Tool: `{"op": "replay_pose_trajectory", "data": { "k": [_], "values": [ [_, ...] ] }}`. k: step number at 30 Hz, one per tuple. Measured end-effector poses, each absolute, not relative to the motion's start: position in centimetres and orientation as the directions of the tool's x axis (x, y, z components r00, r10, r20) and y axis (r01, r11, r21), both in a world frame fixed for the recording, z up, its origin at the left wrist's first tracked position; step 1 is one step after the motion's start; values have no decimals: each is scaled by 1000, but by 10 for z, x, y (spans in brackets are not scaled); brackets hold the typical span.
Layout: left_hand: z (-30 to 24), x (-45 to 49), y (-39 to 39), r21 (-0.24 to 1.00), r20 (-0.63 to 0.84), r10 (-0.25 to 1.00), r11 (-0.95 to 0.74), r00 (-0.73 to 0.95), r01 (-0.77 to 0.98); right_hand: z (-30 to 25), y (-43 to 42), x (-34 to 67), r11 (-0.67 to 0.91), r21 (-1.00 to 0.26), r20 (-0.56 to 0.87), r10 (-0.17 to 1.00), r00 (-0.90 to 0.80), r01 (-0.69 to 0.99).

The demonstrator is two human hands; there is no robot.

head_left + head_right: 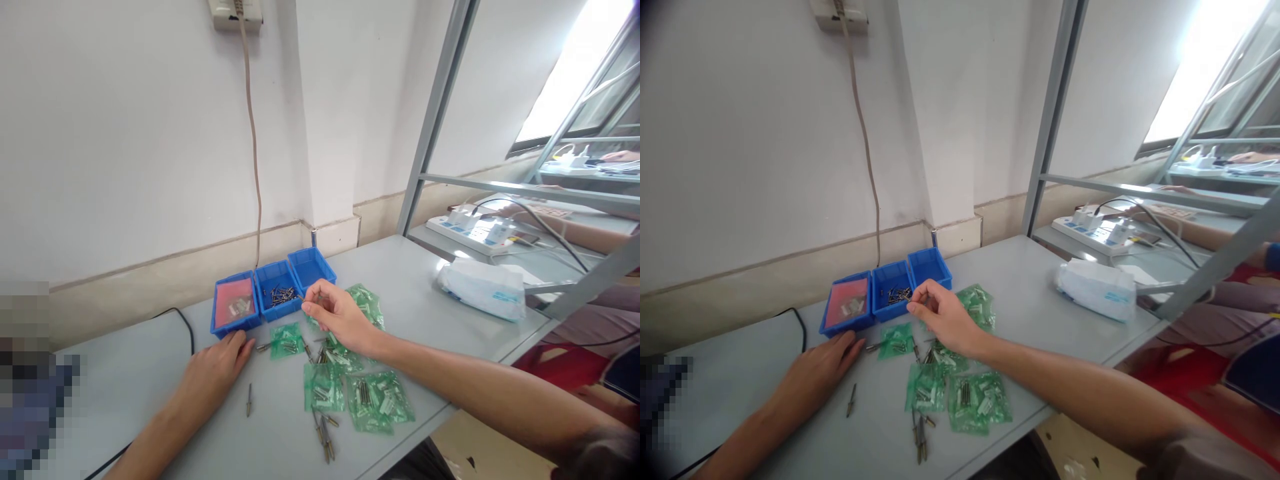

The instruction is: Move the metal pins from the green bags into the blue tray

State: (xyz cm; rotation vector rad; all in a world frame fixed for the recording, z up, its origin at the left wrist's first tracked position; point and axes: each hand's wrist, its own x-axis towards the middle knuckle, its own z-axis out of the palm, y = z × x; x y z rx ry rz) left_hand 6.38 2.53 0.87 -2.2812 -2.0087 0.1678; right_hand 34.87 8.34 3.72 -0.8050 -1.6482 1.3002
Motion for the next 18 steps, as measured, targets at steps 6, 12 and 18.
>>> {"op": "replay_pose_trajectory", "data": {
  "k": [6,12,18],
  "values": [
    [6,61,25,-158,5,989,-145,148,977,37,85,349,250,-968,235,873,-428,-22],
    [-1,55,26,-181,27,979,-192,200,965,36,87,349,234,-971,231,875,-426,-46],
    [4,60,26,-150,8,986,-164,167,975,34,87,348,231,-972,231,875,-427,-51]
  ]
}}
